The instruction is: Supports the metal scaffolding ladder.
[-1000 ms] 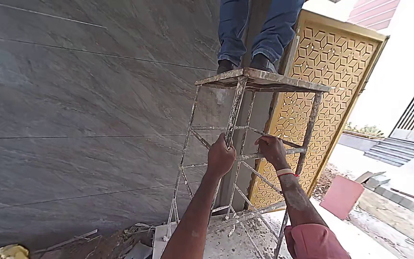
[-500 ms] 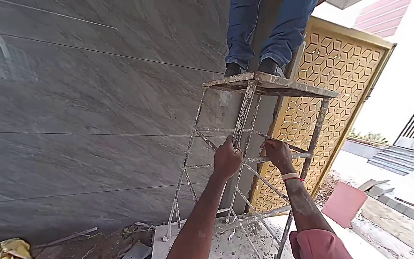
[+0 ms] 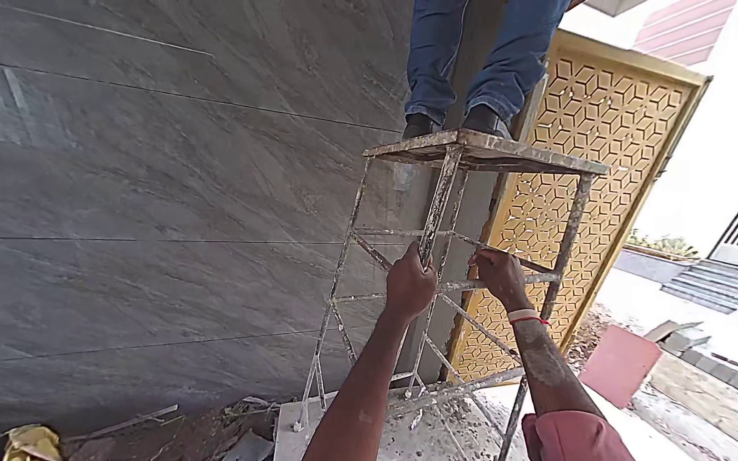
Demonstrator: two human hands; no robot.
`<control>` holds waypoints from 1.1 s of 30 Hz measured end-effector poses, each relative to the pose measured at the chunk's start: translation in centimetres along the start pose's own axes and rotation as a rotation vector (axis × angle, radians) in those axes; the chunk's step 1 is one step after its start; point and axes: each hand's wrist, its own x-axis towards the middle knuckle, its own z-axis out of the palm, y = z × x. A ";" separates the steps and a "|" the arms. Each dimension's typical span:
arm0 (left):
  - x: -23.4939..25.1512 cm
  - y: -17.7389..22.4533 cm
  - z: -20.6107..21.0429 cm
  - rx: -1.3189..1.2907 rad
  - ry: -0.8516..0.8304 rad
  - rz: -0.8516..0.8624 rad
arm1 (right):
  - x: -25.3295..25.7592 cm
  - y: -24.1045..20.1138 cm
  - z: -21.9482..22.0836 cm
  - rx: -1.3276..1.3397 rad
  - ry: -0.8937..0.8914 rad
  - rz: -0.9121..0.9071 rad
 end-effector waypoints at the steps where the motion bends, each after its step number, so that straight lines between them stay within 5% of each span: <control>1: 0.0 0.0 0.0 -0.005 -0.001 0.000 | 0.0 0.0 0.0 0.002 0.004 -0.005; 33: 0.3 0.1 0.2 0.003 0.000 -0.019 | 0.4 0.1 0.0 -0.018 -0.039 0.049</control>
